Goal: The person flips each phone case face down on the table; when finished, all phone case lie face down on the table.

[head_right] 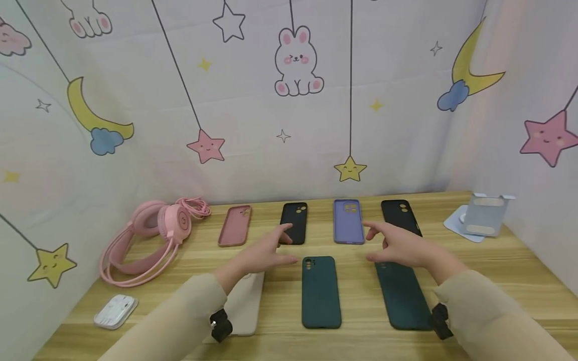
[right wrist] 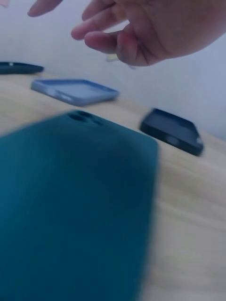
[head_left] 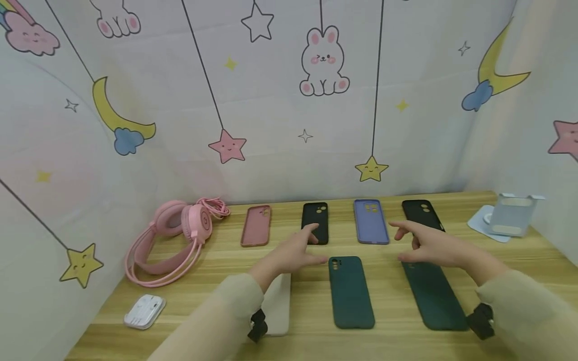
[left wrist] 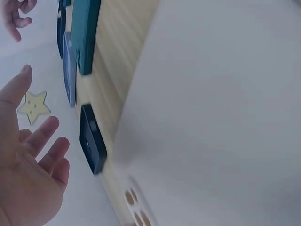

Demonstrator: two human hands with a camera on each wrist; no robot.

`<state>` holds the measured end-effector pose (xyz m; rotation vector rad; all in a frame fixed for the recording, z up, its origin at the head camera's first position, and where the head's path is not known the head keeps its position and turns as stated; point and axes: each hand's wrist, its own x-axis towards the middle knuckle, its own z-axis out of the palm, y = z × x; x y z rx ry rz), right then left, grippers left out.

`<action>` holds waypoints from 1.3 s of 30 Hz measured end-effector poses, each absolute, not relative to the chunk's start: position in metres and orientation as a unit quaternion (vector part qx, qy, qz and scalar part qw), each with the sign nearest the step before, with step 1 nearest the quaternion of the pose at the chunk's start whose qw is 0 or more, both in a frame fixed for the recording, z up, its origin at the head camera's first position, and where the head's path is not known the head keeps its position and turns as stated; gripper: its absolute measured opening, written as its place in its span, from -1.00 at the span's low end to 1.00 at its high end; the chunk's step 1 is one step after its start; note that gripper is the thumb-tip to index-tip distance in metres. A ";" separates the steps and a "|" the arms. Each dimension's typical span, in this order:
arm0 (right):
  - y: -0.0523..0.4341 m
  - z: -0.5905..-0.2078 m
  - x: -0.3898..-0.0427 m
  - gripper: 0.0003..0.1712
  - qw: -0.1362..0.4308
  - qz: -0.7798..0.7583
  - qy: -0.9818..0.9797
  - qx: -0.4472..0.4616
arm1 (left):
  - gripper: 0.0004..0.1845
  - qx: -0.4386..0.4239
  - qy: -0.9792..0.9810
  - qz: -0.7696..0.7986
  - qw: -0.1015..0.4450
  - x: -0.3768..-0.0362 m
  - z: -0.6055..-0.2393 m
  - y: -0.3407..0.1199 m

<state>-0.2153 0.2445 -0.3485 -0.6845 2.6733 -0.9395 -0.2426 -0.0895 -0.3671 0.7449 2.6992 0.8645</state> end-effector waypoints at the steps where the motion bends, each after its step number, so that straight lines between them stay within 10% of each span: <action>1: 0.239 -0.348 -0.217 -0.08 0.108 -0.317 0.913 -0.232 | -0.11 0.250 0.916 0.296 0.102 -0.245 -0.367 -0.094; 39: 0.062 -0.345 -0.269 -0.25 0.074 -0.309 0.931 -0.181 | -0.10 0.134 0.945 0.296 0.027 -0.289 -0.384 -0.228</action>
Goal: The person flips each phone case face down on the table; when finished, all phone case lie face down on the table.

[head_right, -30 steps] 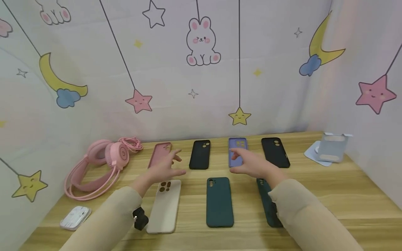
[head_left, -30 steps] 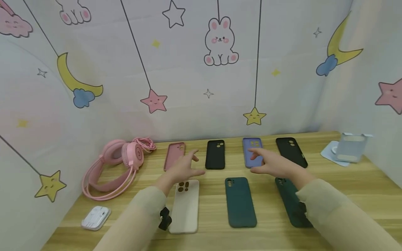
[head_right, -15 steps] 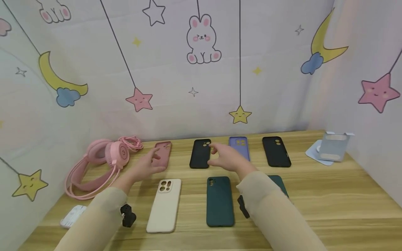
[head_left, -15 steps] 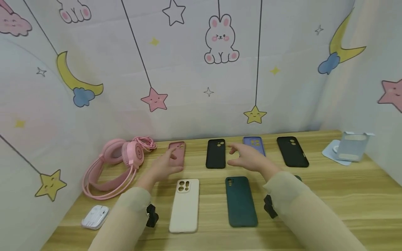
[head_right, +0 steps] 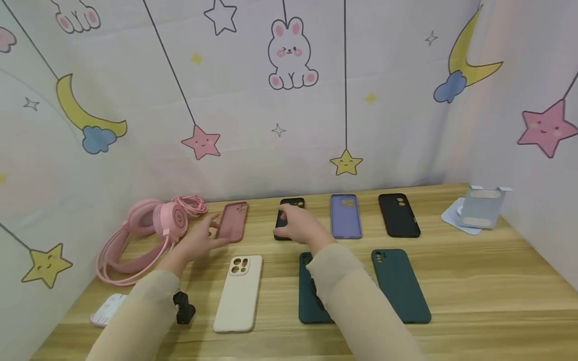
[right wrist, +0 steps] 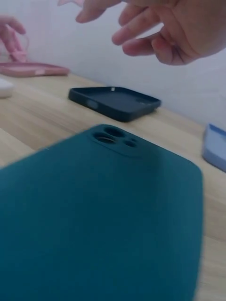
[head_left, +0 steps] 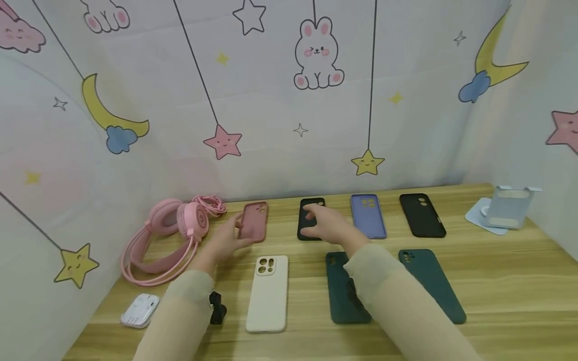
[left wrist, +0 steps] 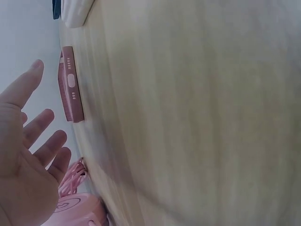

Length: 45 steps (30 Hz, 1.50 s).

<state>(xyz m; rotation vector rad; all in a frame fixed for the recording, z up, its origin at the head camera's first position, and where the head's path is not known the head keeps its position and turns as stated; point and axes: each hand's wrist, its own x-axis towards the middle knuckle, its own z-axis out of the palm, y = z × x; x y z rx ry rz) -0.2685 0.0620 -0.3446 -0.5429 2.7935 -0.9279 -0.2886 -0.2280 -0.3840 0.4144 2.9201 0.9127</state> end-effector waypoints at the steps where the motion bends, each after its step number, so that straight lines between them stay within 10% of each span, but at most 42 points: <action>1: 0.059 -0.345 -0.269 -0.24 0.073 -0.308 0.931 -0.180 | -0.09 0.133 0.946 0.296 0.027 -0.289 -0.385 -0.229; 45: 0.017 -0.362 -0.282 -0.26 0.076 -0.304 0.927 -0.209 | -0.17 0.102 0.945 0.308 0.041 -0.291 -0.392 -0.232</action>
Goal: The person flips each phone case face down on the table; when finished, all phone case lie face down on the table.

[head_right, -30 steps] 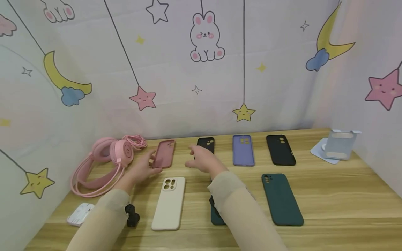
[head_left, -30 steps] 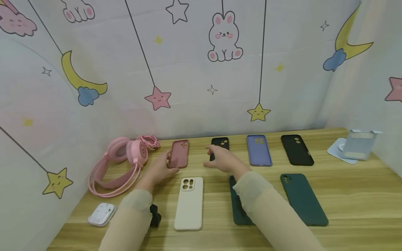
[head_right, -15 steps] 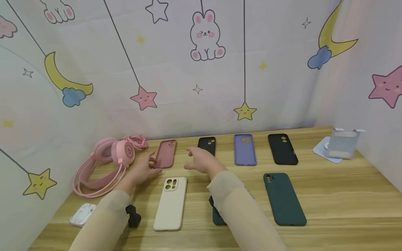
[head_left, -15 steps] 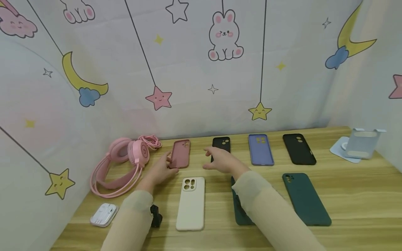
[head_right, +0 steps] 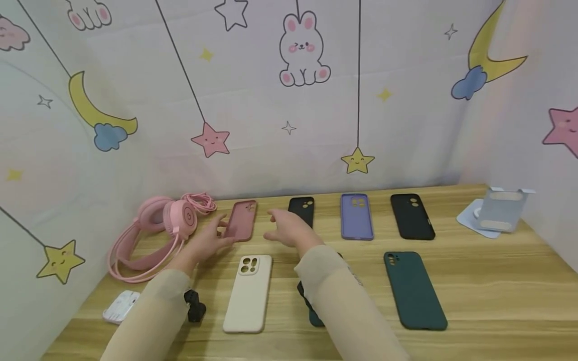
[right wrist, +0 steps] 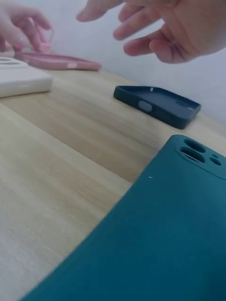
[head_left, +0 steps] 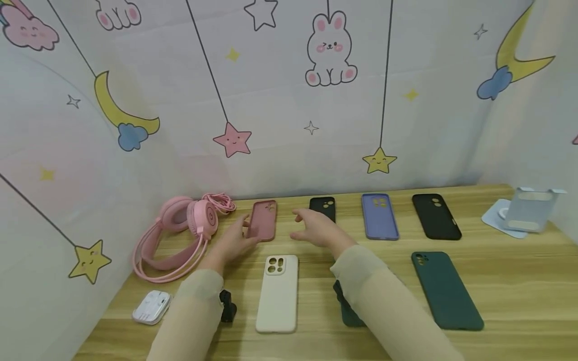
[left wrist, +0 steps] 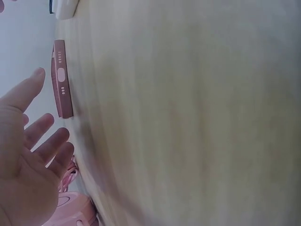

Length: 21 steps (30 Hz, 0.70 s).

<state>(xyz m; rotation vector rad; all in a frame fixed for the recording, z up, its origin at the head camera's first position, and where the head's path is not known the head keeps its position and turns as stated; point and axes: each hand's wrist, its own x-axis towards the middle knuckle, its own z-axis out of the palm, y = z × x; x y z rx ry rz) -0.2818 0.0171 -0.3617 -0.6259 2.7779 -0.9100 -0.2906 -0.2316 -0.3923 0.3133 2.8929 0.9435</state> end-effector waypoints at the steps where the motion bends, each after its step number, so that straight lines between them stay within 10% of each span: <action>1: 0.016 -0.362 -0.282 -0.27 0.076 -0.305 0.926 -0.208 | -0.18 0.104 0.945 0.306 0.040 -0.290 -0.392 -0.232; 21: 0.001 -0.369 -0.281 -0.27 0.089 -0.319 0.920 -0.208 | -0.10 0.051 0.930 0.363 0.035 -0.285 -0.404 -0.229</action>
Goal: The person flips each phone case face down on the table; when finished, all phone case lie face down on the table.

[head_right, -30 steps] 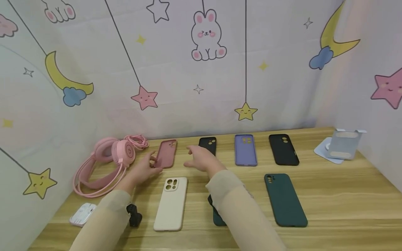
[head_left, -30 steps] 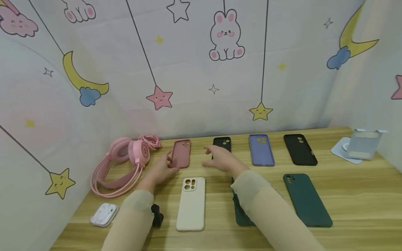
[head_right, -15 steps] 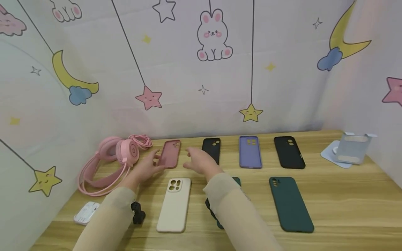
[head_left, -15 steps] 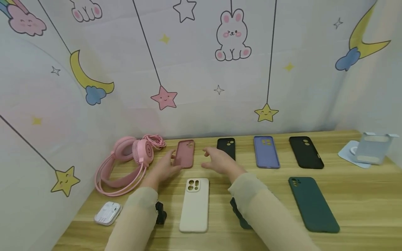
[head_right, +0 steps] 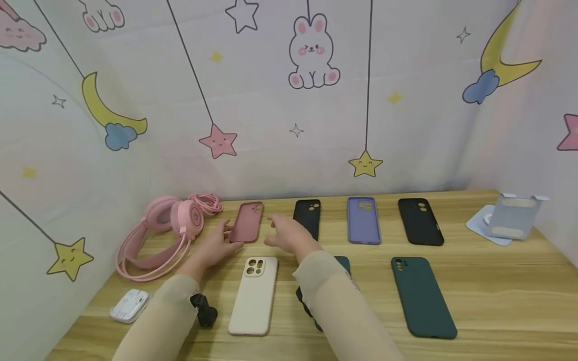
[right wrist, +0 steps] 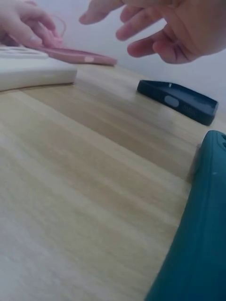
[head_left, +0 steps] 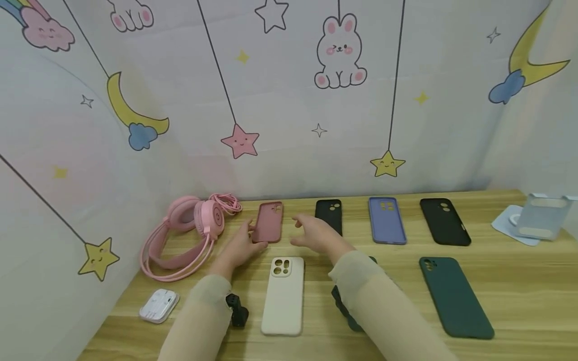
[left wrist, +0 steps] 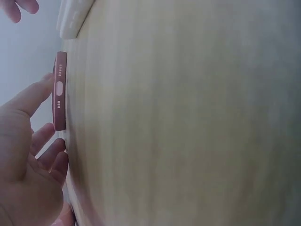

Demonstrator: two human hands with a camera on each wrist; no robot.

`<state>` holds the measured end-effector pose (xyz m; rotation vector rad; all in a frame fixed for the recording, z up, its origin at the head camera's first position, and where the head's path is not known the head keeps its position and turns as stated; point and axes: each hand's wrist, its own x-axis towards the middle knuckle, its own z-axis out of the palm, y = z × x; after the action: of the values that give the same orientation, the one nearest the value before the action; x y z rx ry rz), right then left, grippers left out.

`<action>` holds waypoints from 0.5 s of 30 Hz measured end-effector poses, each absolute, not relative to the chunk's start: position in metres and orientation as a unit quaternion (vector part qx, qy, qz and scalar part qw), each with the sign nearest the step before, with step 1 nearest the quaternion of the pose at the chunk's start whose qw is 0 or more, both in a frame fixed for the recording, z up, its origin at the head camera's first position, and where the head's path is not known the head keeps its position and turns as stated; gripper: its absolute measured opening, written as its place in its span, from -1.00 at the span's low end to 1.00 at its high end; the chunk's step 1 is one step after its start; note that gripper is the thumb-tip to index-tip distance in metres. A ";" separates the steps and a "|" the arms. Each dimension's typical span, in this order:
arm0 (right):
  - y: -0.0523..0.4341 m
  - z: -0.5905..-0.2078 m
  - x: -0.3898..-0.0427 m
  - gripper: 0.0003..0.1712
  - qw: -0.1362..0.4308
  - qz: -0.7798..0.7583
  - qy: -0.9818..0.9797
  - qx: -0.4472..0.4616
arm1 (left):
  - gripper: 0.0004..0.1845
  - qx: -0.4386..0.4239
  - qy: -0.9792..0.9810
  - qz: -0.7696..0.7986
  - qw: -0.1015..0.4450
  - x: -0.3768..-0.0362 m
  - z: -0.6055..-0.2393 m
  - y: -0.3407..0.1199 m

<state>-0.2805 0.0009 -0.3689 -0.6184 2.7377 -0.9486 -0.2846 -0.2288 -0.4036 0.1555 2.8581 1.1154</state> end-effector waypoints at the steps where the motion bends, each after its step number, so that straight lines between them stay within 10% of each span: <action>1: 0.001 -0.370 -0.281 -0.27 0.090 -0.322 0.919 -0.208 | -0.10 0.048 0.930 0.362 0.034 -0.285 -0.404 -0.228; 15: 0.001 -0.385 -0.291 -0.24 0.104 -0.299 0.916 -0.245 | -0.13 0.038 0.929 0.367 0.040 -0.286 -0.404 -0.230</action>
<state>-0.2908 0.0012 -0.3854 -0.7235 2.7018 -0.8811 -0.2860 -0.2297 -0.4043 0.1168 2.8452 1.1245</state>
